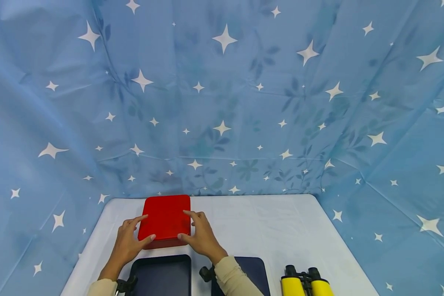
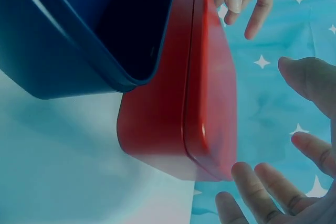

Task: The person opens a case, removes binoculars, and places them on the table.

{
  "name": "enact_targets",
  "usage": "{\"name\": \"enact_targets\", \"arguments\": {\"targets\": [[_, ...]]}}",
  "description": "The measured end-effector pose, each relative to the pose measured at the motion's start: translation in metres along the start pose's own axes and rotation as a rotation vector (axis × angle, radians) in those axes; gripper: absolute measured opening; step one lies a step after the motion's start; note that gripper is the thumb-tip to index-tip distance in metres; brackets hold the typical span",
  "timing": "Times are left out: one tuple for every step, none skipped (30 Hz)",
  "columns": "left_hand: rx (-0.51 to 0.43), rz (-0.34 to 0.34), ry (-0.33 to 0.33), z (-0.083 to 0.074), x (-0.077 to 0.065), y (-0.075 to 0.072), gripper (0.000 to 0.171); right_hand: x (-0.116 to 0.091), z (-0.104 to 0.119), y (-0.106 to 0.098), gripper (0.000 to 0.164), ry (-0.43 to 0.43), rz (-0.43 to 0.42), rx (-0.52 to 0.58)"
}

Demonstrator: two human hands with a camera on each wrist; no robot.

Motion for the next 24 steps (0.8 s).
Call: {"name": "enact_targets", "arguments": {"targets": [[-0.002, 0.005, -0.004, 0.001, 0.000, 0.000, 0.078, 0.001, 0.000, 0.001, 0.075, 0.003, 0.005, 0.004], [-0.010, 0.011, -0.010, 0.001, 0.000, 0.000, 0.078, 0.002, -0.001, 0.002, 0.075, 0.005, 0.010, 0.009], [-0.015, 0.021, -0.019, 0.002, 0.001, 0.000, 0.078, 0.004, -0.001, 0.003, 0.075, 0.008, 0.016, 0.012], [-0.019, 0.026, -0.025, 0.002, 0.001, 0.000, 0.079, 0.005, -0.002, 0.004, 0.075, 0.010, 0.022, 0.014], [-0.021, 0.033, -0.032, 0.003, 0.001, 0.000, 0.079, 0.006, -0.003, 0.005, 0.074, 0.014, 0.025, 0.016], [-0.024, 0.038, -0.037, 0.003, 0.001, 0.000, 0.080, 0.007, -0.004, 0.006, 0.074, 0.018, 0.028, 0.013], [-0.030, 0.047, -0.044, 0.003, 0.000, 0.000, 0.080, 0.008, -0.005, 0.008, 0.074, 0.023, 0.030, 0.010], [-0.035, 0.055, -0.050, 0.003, 0.000, 0.000, 0.080, 0.009, -0.007, 0.009, 0.073, 0.028, 0.028, 0.006], [-0.037, 0.060, -0.053, 0.003, 0.000, 0.000, 0.080, 0.010, -0.008, 0.010, 0.073, 0.033, 0.026, 0.005], [-0.040, 0.065, -0.057, 0.003, 0.001, 0.000, 0.080, 0.011, -0.009, 0.011, 0.073, 0.039, 0.024, 0.004], [-0.040, 0.068, -0.059, 0.003, 0.001, 0.000, 0.080, 0.012, -0.010, 0.012, 0.073, 0.046, 0.021, 0.003], [-0.042, 0.068, -0.061, 0.002, 0.001, 0.000, 0.080, 0.013, -0.011, 0.012, 0.074, 0.053, 0.019, 0.003], [-0.044, 0.069, -0.064, 0.002, 0.001, 0.000, 0.080, 0.013, -0.012, 0.013, 0.074, 0.060, 0.017, 0.006], [-0.046, 0.070, -0.067, 0.003, 0.001, -0.001, 0.080, 0.014, -0.014, 0.014, 0.074, 0.065, 0.015, 0.012], [-0.047, 0.070, -0.071, 0.003, 0.001, -0.001, 0.081, 0.015, -0.015, 0.015, 0.074, 0.073, 0.015, 0.016], [-0.047, 0.073, -0.077, 0.003, 0.001, 0.000, 0.081, 0.015, -0.016, 0.015, 0.075, 0.082, 0.013, 0.017], [-0.046, 0.076, -0.083, 0.003, 0.001, 0.000, 0.082, 0.016, -0.017, 0.016, 0.075, 0.089, 0.011, 0.018], [-0.048, 0.077, -0.086, 0.003, 0.002, 0.000, 0.082, 0.016, -0.018, 0.016, 0.075, 0.096, 0.009, 0.017], [-0.047, 0.081, -0.091, 0.003, 0.002, 0.001, 0.082, 0.016, -0.019, 0.017, 0.075, 0.103, 0.008, 0.016], [-0.046, 0.084, -0.095, 0.003, 0.002, 0.001, 0.082, 0.017, -0.020, 0.017, 0.075, 0.108, 0.006, 0.012], [-0.045, 0.086, -0.098, 0.002, 0.002, 0.002, 0.082, 0.017, -0.021, 0.018, 0.075, 0.112, 0.004, 0.006], [-0.042, 0.089, -0.101, 0.002, 0.002, 0.003, 0.082, 0.018, -0.023, 0.018, 0.075, 0.111, 0.002, 0.001], [-0.040, 0.089, -0.101, 0.002, 0.002, 0.003, 0.082, 0.019, -0.023, 0.019, 0.074, 0.106, 0.001, -0.004], [-0.039, 0.089, -0.100, 0.002, 0.002, 0.003, 0.082, 0.019, -0.024, 0.020, 0.074, 0.104, 0.003, -0.011]]}}
Point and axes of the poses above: each hand's wrist, its own x-axis towards the middle knuckle, its own y-axis out of the palm, z = x × y, the point moved 1 cm from there along x, towards the middle knuckle, and after that the axes turned 8 degrees about x, right-handed, at the moved point
